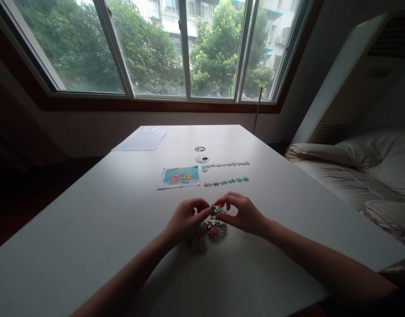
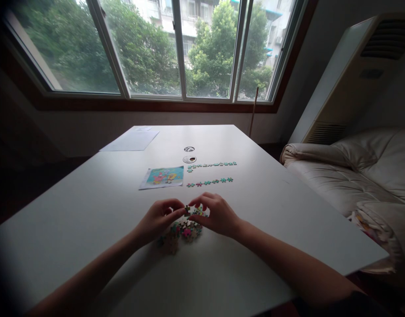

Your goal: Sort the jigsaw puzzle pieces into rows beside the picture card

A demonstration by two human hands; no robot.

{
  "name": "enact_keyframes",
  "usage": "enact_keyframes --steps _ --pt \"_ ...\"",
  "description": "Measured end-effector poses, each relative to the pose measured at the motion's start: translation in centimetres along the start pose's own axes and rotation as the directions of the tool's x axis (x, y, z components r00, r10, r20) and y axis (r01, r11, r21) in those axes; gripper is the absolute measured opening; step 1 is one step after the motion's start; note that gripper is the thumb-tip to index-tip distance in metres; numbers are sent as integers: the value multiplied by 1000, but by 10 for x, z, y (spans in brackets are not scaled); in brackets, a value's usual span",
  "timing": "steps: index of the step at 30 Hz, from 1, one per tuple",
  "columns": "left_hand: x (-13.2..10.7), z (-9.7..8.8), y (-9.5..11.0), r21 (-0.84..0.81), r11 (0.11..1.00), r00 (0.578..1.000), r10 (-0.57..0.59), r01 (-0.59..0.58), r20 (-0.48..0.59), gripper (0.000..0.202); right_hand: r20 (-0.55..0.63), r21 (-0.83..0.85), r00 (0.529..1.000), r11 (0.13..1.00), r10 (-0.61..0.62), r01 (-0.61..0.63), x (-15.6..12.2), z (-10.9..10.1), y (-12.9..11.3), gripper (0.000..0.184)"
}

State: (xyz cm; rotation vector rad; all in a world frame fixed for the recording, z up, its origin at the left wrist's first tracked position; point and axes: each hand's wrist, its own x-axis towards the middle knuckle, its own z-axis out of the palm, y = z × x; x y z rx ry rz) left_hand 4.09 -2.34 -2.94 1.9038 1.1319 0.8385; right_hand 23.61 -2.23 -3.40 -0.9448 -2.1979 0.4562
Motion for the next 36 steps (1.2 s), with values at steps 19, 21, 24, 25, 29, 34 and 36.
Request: enact_keyframes --steps 19,21,24,25,29,34,36 --pt "5 -10 -20 57 998 998 -24 28 -64 25 -173 -164 981 984 -94 65 3 -8 12 21" --pt "6 -11 -22 49 998 996 -44 47 -76 25 -178 -169 980 984 -85 55 3 -10 12 21" --pt "7 -10 -24 46 997 995 -52 56 -81 25 -167 -174 983 984 -72 42 3 -10 13 21" --pt "6 -10 -24 50 997 995 -49 53 -82 25 -165 -177 984 983 -71 42 3 -9 13 21" --pt "6 -9 -27 69 997 996 -39 45 -82 25 -177 -196 981 980 -83 47 3 -10 13 22" --pt "6 -9 -25 163 986 996 -24 37 -83 22 -146 -228 988 974 -46 11 15 -15 19 22" --pt "5 -9 -22 231 972 997 -11 29 -82 21 -115 -216 993 976 -13 -12 24 -17 27 22"
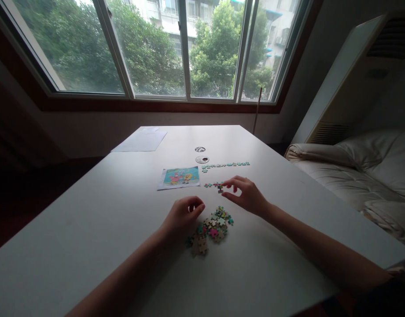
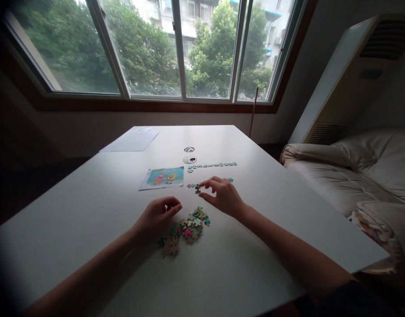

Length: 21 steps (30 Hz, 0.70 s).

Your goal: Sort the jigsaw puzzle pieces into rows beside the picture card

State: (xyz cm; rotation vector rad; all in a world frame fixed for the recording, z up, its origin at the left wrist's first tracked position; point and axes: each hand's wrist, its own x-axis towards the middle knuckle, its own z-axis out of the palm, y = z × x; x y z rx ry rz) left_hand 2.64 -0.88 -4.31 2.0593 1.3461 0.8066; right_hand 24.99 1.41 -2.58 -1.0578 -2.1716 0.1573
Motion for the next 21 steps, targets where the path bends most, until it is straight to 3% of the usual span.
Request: enact_keyframes --steps 7,13,21 --pt "-2 0 4 89 994 998 68 -69 9 18 75 32 991 993 113 -115 44 21 36 23" --pt "-2 -2 1 106 990 995 94 -95 17 17 218 -104 942 966 255 -237 82 45 59 22" --pt "-3 -4 1 114 987 993 116 -116 12 16 247 -161 915 945 319 -286 101 63 76 25"
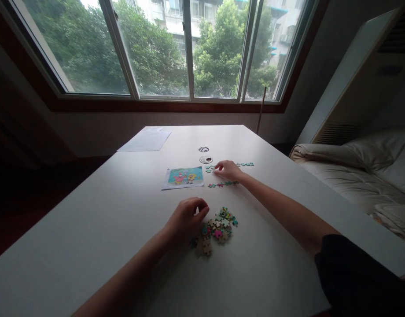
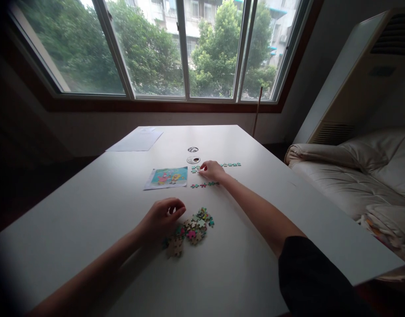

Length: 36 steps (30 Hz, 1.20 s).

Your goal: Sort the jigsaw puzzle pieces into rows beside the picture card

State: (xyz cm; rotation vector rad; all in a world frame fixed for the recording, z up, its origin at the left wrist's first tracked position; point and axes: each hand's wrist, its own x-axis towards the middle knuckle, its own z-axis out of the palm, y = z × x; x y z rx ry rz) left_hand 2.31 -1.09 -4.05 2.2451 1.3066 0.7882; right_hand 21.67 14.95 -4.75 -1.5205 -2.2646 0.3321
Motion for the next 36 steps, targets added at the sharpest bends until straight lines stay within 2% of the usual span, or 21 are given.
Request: enact_keyframes --steps 7,12,18,21,24,29,36 --pt "0 -1 -2 15 1000 1000 14 -14 3 15 36 -20 999 1000 7 -6 8 3 2 23" --pt "-1 -2 -3 16 999 999 35 -35 36 16 13 -22 1000 1000 -6 7 1 -5 -4 26" --pt "-3 -5 2 -7 993 977 116 -116 180 16 -16 16 995 995 -99 99 -40 -18 -17 20" --pt "-5 -3 5 -11 991 968 130 -131 215 22 -30 54 981 979 -193 194 -70 -21 -19 16" --pt "-5 -1 8 -16 992 964 126 -125 235 19 -19 104 973 967 -232 233 -98 -25 -19 15" --pt "-3 2 12 -36 994 968 107 -102 228 14 -32 170 968 953 -248 250 -128 -26 -24 13" --pt "-4 1 16 -35 996 980 86 -81 180 16 -109 156 943 931 -315 330 -145 -20 -35 12"
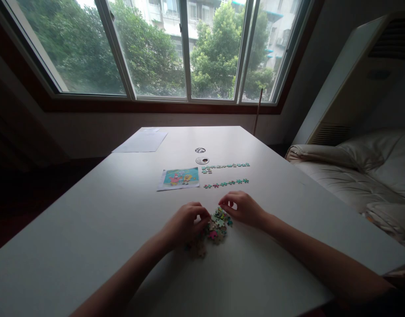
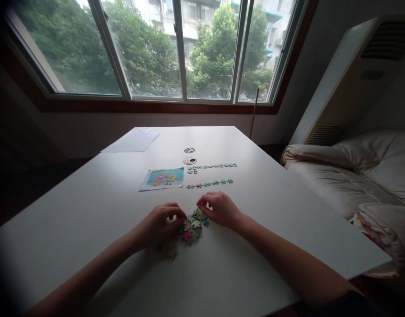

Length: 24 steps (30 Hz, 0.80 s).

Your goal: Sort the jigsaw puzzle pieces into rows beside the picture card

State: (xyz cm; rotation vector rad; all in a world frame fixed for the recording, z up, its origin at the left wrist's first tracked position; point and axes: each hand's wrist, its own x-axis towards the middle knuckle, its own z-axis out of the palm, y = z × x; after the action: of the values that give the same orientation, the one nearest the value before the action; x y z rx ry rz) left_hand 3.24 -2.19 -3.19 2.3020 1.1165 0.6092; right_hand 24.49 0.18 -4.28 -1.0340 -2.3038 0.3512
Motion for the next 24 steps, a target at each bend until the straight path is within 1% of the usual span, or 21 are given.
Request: enact_keyframes --steps 5,8,11,13,15,18,21,24 --pt "1 1 0 -12 1000 990 -12 10 -140 16 -34 -13 999 1000 -13 12 -2 0 -11 12" --pt "3 1 0 -109 992 978 -81 61 -193 16 -46 -1 999 1000 -9 9 -4 1 -18 11" --pt "5 2 0 -326 940 970 -164 99 -179 19 -73 2 997 1000 -2 2 -4 2 -24 13" --pt "6 3 2 -487 867 965 -206 105 -159 20 -97 1 995 1000 9 -9 -4 3 -27 16" --pt "7 3 5 -598 793 958 -247 115 -143 20 -120 8 992 1000 23 -22 -4 4 -28 18" --pt "7 2 11 -665 732 947 -299 146 -120 18 -152 27 988 999 32 -29 -3 4 -28 19" --pt "7 1 15 -678 714 937 -332 174 -110 18 -176 32 984 999 27 -21 -3 3 -28 21" --pt "8 0 16 -683 709 934 -340 177 -110 18 -199 36 980 999 25 -18 -2 2 -29 22"
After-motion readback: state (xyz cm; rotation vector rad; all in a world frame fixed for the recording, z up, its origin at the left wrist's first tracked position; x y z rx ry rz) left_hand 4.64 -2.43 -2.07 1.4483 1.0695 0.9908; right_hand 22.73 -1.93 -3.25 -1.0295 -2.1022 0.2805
